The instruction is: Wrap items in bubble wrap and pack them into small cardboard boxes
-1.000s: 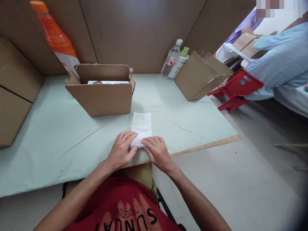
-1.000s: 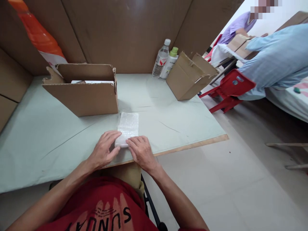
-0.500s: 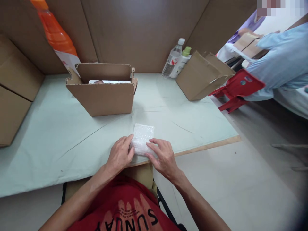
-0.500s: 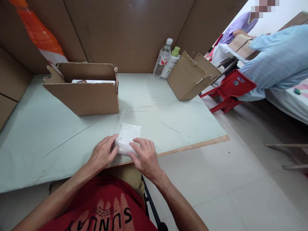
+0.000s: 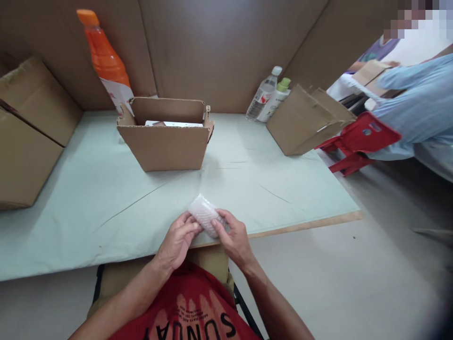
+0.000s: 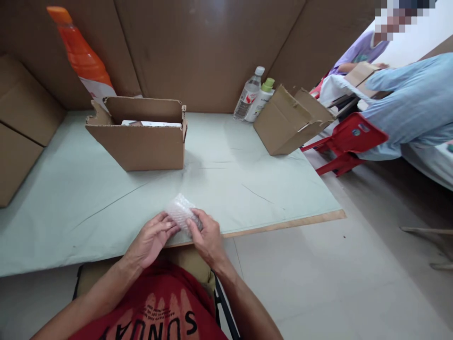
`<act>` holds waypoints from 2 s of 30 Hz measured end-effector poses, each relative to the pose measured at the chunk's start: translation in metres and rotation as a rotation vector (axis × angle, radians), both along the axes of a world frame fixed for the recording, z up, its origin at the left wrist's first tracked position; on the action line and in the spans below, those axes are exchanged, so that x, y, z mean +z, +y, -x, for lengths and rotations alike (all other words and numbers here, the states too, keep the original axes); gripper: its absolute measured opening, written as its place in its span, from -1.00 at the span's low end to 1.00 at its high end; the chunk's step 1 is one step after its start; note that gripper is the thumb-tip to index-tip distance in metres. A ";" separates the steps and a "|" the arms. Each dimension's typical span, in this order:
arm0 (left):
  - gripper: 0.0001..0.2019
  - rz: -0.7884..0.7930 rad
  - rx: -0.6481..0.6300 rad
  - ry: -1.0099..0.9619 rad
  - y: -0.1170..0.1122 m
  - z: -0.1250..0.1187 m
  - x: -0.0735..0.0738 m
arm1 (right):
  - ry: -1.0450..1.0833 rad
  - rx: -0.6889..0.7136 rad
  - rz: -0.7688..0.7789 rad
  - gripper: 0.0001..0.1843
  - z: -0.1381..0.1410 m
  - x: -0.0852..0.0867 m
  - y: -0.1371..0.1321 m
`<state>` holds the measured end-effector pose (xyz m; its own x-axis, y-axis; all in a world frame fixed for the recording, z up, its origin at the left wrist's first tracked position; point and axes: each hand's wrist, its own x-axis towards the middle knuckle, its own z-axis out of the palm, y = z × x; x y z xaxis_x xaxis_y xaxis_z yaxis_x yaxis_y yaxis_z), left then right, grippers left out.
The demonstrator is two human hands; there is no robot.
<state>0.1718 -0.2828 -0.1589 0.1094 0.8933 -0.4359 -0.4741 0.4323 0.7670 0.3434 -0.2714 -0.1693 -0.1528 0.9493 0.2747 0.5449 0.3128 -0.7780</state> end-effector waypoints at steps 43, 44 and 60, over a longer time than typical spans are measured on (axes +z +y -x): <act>-0.67 -1.144 0.333 1.442 0.154 0.164 0.098 | 0.390 0.296 0.037 -0.61 0.104 0.194 0.221; -0.74 -1.156 0.353 1.454 0.155 0.163 0.096 | 0.386 0.314 0.083 -0.60 0.119 0.191 0.236; -0.82 -1.254 0.405 1.468 0.145 0.157 0.087 | -0.611 0.318 -0.001 -0.66 0.209 0.200 0.234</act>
